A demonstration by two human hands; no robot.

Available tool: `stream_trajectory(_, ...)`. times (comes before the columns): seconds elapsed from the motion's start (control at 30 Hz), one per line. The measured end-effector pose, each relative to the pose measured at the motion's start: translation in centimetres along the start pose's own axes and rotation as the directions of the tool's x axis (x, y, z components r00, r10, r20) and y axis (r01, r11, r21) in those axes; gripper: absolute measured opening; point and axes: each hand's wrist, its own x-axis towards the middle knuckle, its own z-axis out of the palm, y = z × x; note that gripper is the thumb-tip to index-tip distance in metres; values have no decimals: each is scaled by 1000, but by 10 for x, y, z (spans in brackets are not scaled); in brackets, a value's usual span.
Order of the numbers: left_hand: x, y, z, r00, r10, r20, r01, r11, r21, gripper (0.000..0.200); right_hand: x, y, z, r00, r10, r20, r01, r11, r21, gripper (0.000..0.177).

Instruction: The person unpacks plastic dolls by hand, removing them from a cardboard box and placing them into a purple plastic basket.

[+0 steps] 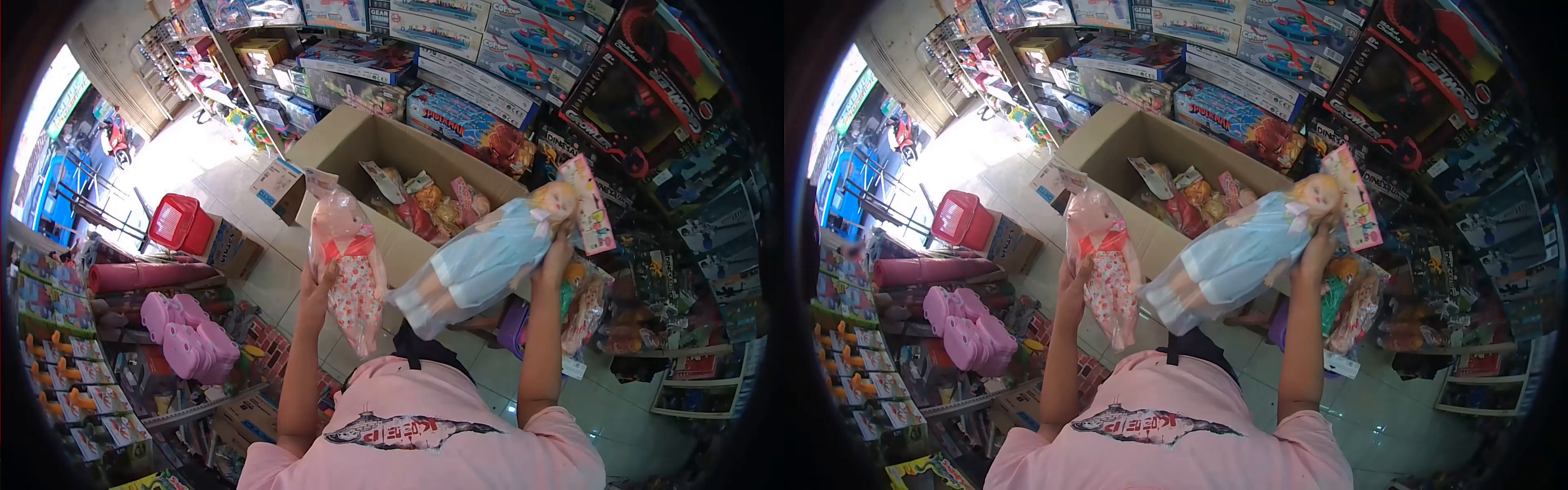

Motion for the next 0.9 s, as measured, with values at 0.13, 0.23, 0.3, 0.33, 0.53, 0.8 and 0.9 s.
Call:
stream_trajectory(0.13, -49, -11, -12, 999, -17, 44, 14, 998, 57, 59, -44, 25, -29, 1000, -7, 20, 7, 1000, -4, 43)
stream_trajectory(0.23, -84, -20, -14, 994, -31, 102, 25, 998, 59, 58, -57, 43, -67, 994, 111, 13, -109, 991, -75, 41)
stream_trajectory(0.3, -101, -27, -9, 995, -42, 88, 39, 998, 40, 57, -93, 17, -70, 984, 176, -28, -176, 984, -12, 42)
stream_trajectory(0.33, -108, -30, -8, 994, -50, 102, 47, 998, 39, 57, -104, 12, -81, 974, 227, -3, -226, 972, 67, 43)
stream_trajectory(0.53, -139, -50, 19, 961, -144, 235, 139, 990, 38, 53, -138, -10, -173, 966, 258, -15, -250, 947, 203, 48)
stream_trajectory(0.8, -155, -67, 103, 884, -86, 460, 56, 995, 78, 54, -156, -53, -276, 972, 36, -233, -41, 999, -17, 56)
stream_trajectory(0.9, -156, -82, 140, 840, -79, 537, 41, 996, 83, 55, -147, -66, -305, 923, -67, -379, 21, 992, -124, 46)
